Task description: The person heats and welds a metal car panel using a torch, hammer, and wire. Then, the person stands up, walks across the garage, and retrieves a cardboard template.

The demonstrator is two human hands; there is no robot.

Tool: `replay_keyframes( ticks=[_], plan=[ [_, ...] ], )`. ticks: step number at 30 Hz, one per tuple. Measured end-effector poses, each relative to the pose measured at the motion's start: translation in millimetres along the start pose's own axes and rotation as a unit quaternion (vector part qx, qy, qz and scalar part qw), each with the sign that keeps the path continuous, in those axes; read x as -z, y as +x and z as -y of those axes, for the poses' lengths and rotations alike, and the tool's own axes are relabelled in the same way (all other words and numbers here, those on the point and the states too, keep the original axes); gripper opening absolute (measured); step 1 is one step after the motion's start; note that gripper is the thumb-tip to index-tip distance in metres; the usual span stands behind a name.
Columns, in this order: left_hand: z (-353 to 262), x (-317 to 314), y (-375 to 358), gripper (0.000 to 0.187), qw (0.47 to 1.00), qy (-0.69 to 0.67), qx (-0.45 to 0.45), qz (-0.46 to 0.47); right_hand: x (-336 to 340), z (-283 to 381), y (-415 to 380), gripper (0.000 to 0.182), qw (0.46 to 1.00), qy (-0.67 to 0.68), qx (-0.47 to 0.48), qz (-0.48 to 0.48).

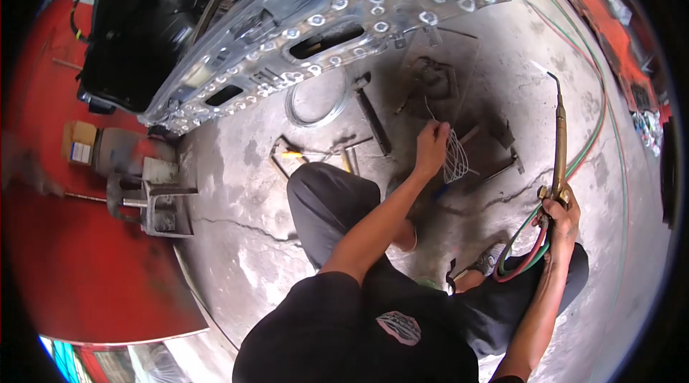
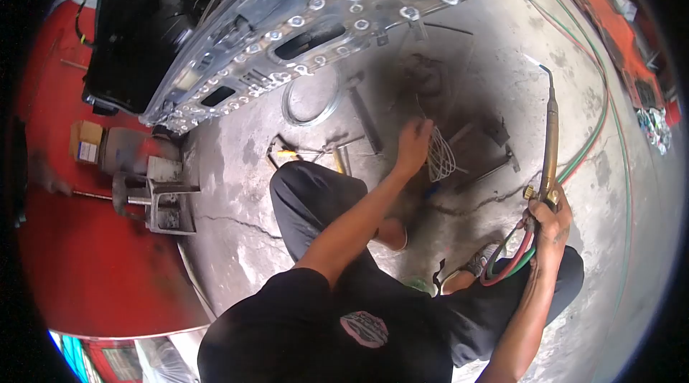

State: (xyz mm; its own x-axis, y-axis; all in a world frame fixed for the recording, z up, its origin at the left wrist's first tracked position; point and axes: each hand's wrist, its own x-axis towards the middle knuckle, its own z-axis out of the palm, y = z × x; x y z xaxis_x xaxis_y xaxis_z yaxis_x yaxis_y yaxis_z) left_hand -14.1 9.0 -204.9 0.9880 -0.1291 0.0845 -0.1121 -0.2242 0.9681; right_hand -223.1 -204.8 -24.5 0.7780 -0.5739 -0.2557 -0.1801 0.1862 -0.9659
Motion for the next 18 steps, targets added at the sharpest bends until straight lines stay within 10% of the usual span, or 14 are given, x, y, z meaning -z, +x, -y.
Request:
replay_keyframes(
  ticks=[5, 12, 18],
  plan=[
    [-18, 27, 14, 0.031, 0.980, -0.084, 0.007, -0.179, 14, -18, 5, 0.047, 1.000, -0.002, 0.011, 0.007],
    [-72, 78, 25, 0.034, 0.870, -0.446, 0.144, -0.153, 22, -18, -1, 0.040, 1.000, -0.009, 0.021, 0.000],
    [-98, 87, 16, 0.035, 0.882, -0.419, 0.153, -0.154, 29, -26, 2, 0.038, 1.000, 0.008, 0.014, 0.005]
  ],
)
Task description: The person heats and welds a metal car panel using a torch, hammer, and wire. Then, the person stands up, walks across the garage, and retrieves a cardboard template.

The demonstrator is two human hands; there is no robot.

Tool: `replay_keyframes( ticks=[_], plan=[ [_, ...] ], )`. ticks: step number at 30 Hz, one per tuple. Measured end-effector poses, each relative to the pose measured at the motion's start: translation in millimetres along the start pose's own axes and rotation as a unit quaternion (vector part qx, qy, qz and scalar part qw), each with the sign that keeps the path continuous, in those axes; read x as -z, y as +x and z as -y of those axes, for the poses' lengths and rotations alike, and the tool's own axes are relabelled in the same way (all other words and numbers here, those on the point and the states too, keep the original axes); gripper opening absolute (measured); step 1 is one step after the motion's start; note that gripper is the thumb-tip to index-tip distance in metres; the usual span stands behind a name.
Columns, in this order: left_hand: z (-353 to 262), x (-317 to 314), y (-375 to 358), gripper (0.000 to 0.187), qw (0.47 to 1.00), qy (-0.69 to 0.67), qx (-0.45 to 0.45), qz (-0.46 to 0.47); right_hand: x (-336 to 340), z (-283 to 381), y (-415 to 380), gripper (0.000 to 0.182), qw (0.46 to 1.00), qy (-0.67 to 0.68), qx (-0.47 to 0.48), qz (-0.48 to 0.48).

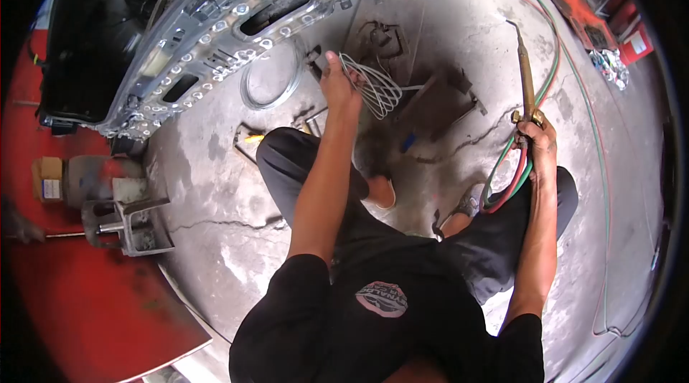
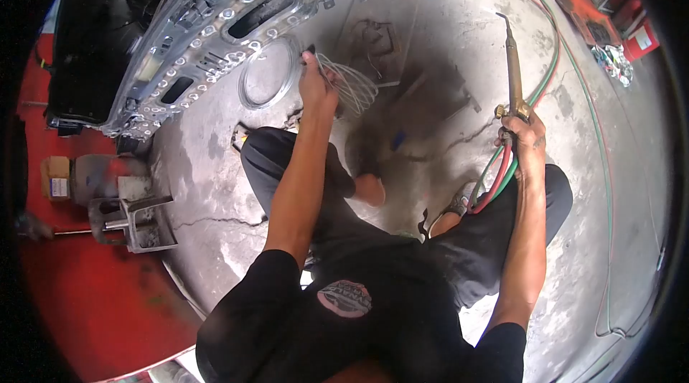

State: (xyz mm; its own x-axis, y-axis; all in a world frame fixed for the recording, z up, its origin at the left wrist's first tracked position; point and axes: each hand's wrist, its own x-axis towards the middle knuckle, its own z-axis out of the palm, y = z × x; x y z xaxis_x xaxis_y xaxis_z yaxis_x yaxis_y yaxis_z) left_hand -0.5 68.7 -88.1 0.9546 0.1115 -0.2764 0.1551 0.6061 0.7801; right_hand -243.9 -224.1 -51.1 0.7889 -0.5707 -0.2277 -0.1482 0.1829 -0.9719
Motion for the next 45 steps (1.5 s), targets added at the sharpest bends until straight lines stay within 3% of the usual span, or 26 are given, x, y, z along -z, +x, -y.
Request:
replay_keyframes(
  ticks=[3, 6, 9, 13, 16, 19, 22, 23, 25, 28, 31, 34, 37, 43, 45],
  plan=[
    [-14, -14, -8, 0.030, 0.995, -0.079, 0.013, 0.066, 1, 0, 0, 0.038, 1.000, -0.013, -0.002, 0.008],
    [-32, -29, -13, 0.021, 0.977, -0.043, -0.104, 0.184, 0, 4, -5, 0.039, 1.000, -0.015, 0.009, 0.015],
    [-30, -33, -27, 0.023, 0.986, 0.086, -0.105, 0.098, 4, 0, -3, 0.044, 0.999, 0.006, 0.015, 0.033],
    [27, 13, 1, 0.029, 0.990, 0.060, 0.052, 0.116, -1, 1, -3, 0.048, 1.000, 0.004, 0.014, 0.004],
    [76, 34, 12, 0.023, 0.984, 0.102, 0.091, 0.114, -1, 2, -3, 0.040, 1.000, -0.007, 0.002, 0.010],
    [127, 48, 5, 0.011, 0.962, 0.267, 0.013, 0.061, -5, 6, -7, 0.038, 1.000, 0.012, -0.003, 0.012],
    [159, 67, -7, 0.019, 0.937, 0.316, -0.031, 0.144, -6, 7, -6, 0.035, 1.000, 0.029, -0.004, 0.011],
    [165, 71, -8, 0.019, 0.890, 0.404, -0.136, 0.163, -6, 5, -6, 0.034, 0.999, 0.033, -0.008, 0.012],
    [162, 78, -19, 0.020, 0.738, 0.559, -0.328, 0.185, -2, 0, -2, 0.032, 1.000, 0.016, -0.012, 0.014],
    [131, 57, -43, 0.018, 0.698, 0.615, -0.318, 0.183, 2, -9, 3, 0.032, 0.999, 0.031, -0.008, 0.015],
    [116, 50, -33, 0.019, 0.677, 0.633, -0.275, 0.256, 0, -5, 2, 0.032, 1.000, 0.014, 0.001, 0.018],
    [108, 44, -28, 0.020, 0.787, 0.532, -0.189, 0.248, -5, 4, -1, 0.034, 1.000, 0.019, -0.008, 0.017],
    [98, 38, -27, 0.023, 0.840, 0.461, -0.142, 0.247, -7, 6, -2, 0.035, 1.000, 0.012, -0.004, 0.018],
    [58, 6, -49, 0.022, 0.820, 0.413, -0.295, 0.263, -6, 1, -1, 0.033, 1.000, 0.018, -0.009, 0.011],
    [51, 4, -50, 0.018, 0.843, 0.420, -0.264, 0.208, -5, 1, -1, 0.032, 1.000, 0.015, -0.003, 0.009]
  ],
)
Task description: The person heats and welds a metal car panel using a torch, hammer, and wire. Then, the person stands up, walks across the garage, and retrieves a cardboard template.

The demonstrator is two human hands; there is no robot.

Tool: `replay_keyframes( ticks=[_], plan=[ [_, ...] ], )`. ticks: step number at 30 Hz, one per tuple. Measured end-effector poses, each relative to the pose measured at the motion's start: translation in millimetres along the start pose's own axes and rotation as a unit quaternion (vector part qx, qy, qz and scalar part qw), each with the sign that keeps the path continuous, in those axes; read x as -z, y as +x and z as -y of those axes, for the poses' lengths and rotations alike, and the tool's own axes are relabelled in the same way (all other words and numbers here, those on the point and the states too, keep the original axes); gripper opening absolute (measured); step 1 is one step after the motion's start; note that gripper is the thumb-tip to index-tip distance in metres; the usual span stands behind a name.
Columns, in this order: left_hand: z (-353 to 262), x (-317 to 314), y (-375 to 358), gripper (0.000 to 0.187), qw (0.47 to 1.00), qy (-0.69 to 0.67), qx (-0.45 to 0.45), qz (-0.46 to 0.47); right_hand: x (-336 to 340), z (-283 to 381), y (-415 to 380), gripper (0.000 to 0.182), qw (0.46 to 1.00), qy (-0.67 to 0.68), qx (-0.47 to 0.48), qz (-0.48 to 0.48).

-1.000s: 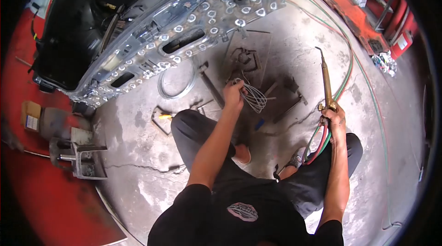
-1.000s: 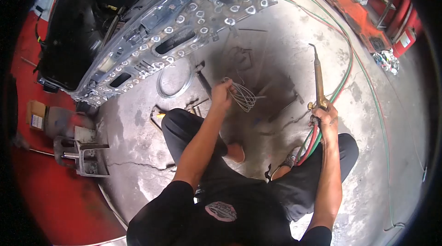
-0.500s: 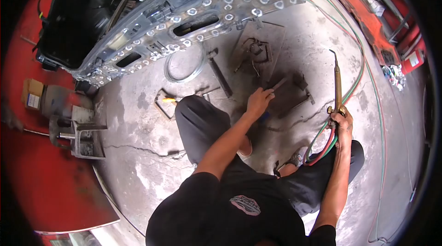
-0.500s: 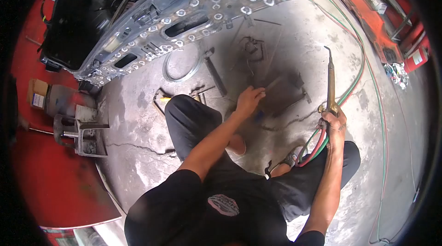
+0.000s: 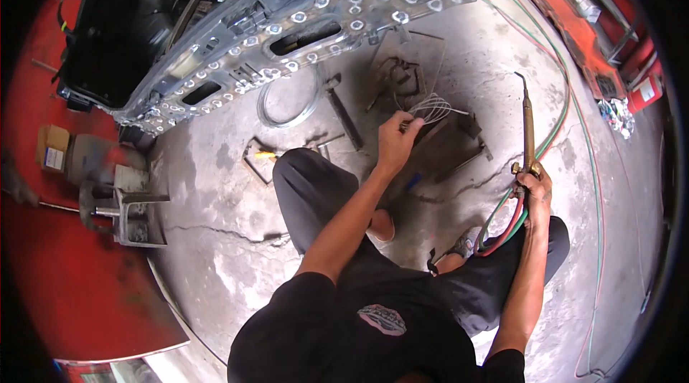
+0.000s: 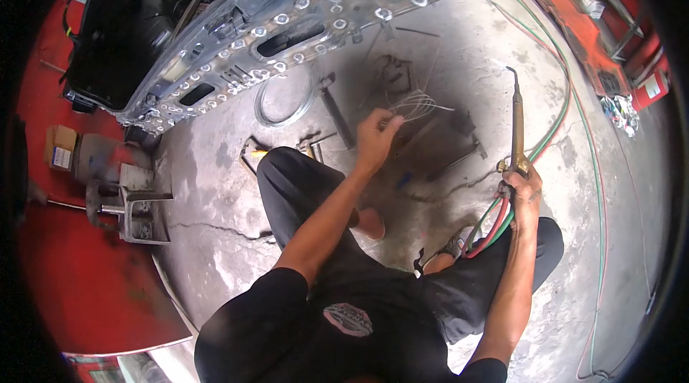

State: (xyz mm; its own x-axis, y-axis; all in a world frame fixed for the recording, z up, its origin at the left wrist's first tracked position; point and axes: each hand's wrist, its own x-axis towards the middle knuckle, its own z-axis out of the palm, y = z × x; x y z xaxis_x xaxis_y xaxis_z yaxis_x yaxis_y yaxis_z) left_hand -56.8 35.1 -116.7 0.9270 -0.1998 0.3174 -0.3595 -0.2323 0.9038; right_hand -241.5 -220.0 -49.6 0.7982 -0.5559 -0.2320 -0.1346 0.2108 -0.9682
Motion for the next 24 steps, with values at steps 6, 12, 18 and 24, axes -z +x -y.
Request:
replay_keyframes(
  ticks=[6, 12, 18, 24],
  plan=[
    [-12, 13, 13, 0.019, 0.991, -0.074, -0.017, -0.106, 0, 1, -2, 0.031, 1.000, 0.002, 0.000, 0.002],
    [-51, 38, 27, 0.028, 0.940, -0.317, 0.026, -0.125, -3, 3, -3, 0.030, 1.000, -0.018, 0.003, 0.017],
    [-24, 32, 21, 0.016, 0.891, -0.399, 0.195, -0.088, -6, 1, -2, 0.040, 1.000, -0.007, 0.006, 0.013],
    [13, 26, 9, 0.023, 0.772, -0.569, 0.281, -0.042, 11, -20, 9, 0.045, 0.998, -0.042, 0.043, 0.026]
  ],
)
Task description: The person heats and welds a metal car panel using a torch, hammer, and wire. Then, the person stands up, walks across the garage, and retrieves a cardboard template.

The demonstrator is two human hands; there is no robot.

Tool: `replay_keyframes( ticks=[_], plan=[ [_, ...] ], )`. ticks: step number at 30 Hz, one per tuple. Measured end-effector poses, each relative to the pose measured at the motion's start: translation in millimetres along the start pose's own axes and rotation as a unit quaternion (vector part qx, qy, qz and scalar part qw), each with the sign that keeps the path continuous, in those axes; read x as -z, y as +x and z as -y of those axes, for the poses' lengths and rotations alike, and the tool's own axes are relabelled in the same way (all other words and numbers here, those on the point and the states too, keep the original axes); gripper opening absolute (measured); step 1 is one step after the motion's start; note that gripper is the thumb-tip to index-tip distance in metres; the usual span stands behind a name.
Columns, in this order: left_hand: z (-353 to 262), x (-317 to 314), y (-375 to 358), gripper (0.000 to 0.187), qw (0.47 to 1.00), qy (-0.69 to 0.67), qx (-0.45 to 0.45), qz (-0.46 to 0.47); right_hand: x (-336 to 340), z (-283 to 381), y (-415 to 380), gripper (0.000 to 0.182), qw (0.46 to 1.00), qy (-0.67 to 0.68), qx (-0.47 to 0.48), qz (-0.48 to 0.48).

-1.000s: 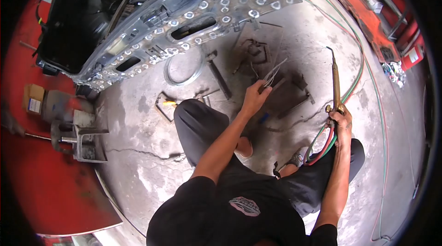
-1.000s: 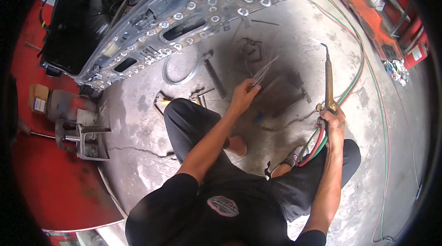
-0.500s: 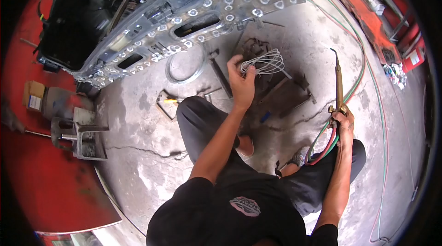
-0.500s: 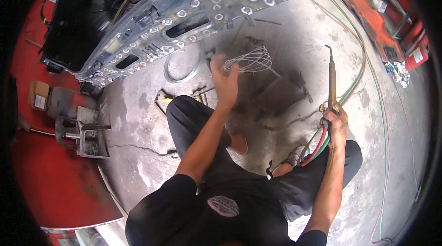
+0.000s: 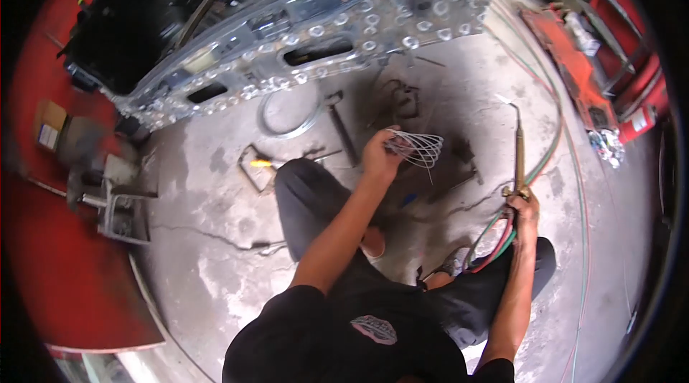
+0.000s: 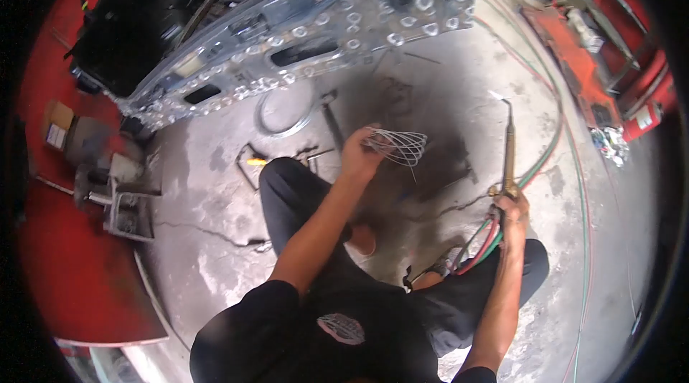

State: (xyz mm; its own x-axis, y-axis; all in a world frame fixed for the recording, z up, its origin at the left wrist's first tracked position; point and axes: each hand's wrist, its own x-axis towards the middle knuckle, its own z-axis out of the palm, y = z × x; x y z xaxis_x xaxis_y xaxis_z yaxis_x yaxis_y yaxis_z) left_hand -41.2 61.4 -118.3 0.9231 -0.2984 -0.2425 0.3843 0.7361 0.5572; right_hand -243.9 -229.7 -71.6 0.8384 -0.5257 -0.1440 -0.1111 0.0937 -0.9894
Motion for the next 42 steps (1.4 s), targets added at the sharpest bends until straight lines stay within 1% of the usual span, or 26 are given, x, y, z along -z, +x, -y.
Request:
replay_keyframes(
  ticks=[1, 4, 5, 7, 9, 10, 12, 14, 17, 20, 21, 24, 25, 28, 31, 34, 36, 37, 39, 40, 42],
  plan=[
    [-2, -3, 2, 0.026, 0.998, -0.050, 0.026, -0.027, -3, 8, -4, 0.043, 1.000, -0.004, -0.016, -0.006],
    [-17, -15, 0, 0.025, 1.000, 0.000, 0.013, 0.023, -4, 11, -5, 0.036, 0.999, 0.015, -0.041, -0.023],
    [-21, -24, 2, 0.025, 0.999, 0.008, 0.000, 0.031, -4, 11, -4, 0.026, 0.999, 0.019, -0.048, -0.017],
    [-40, -58, -12, 0.027, 0.998, 0.025, -0.032, 0.038, -6, 13, -6, 0.030, 0.998, 0.037, -0.037, -0.022],
    [-63, -91, -23, 0.030, 0.975, 0.080, -0.190, 0.077, -9, 15, -7, 0.032, 0.998, 0.044, -0.032, -0.023],
    [-78, -111, -29, 0.031, 0.953, 0.107, -0.268, 0.094, -9, 16, -7, 0.032, 0.998, 0.041, -0.032, -0.022],
    [-111, -158, -52, 0.038, 0.892, 0.139, -0.420, 0.088, -9, 16, -7, 0.031, 0.998, 0.037, -0.035, -0.019],
    [-138, -188, -64, 0.041, 0.835, 0.154, -0.512, 0.129, -7, 13, -6, 0.036, 0.999, 0.036, -0.039, -0.011],
    [-160, -219, -62, 0.041, 0.730, 0.156, -0.642, 0.172, -7, 13, -6, 0.042, 0.999, 0.026, -0.031, -0.009],
    [-171, -229, -36, 0.040, 0.637, 0.254, -0.719, 0.112, -9, 17, -10, 0.041, 0.999, 0.035, -0.026, -0.016],
    [-173, -227, -27, 0.041, 0.636, 0.282, -0.713, 0.091, -9, 16, -11, 0.042, 0.999, 0.032, -0.027, -0.013],
    [-167, -198, -4, 0.042, 0.581, 0.421, -0.695, 0.037, -4, 13, -9, 0.043, 0.999, 0.032, -0.021, -0.013],
    [-158, -190, -1, 0.042, 0.565, 0.434, -0.701, 0.028, -4, 12, -9, 0.044, 0.999, 0.036, -0.017, -0.016],
    [-127, -163, -8, 0.040, 0.601, 0.485, -0.636, 0.000, -5, 13, -10, 0.040, 0.999, 0.035, -0.020, -0.020],
    [-114, -144, -5, 0.036, 0.604, 0.507, -0.615, -0.027, -2, 9, -9, 0.037, 0.999, 0.027, -0.023, -0.014],
    [-116, -142, -2, 0.031, 0.573, 0.534, -0.621, -0.031, -2, 7, -7, 0.037, 0.999, 0.027, -0.020, -0.007],
    [-116, -138, -1, 0.030, 0.622, 0.523, -0.582, -0.018, -3, 9, -7, 0.040, 1.000, 0.021, -0.022, -0.001],
    [-116, -136, 0, 0.029, 0.646, 0.516, -0.562, -0.012, -5, 10, -7, 0.036, 1.000, 0.018, -0.022, -0.007],
    [-116, -131, -1, 0.027, 0.675, 0.480, -0.561, -0.010, -8, 14, -9, 0.029, 1.000, 0.010, -0.024, -0.015],
    [-116, -127, -1, 0.027, 0.688, 0.461, -0.561, -0.014, -9, 15, -11, 0.029, 1.000, 0.012, -0.018, -0.020],
    [-123, -123, -2, 0.025, 0.636, 0.512, -0.575, -0.041, -12, 18, -14, 0.029, 1.000, 0.012, -0.007, -0.016]
  ],
)
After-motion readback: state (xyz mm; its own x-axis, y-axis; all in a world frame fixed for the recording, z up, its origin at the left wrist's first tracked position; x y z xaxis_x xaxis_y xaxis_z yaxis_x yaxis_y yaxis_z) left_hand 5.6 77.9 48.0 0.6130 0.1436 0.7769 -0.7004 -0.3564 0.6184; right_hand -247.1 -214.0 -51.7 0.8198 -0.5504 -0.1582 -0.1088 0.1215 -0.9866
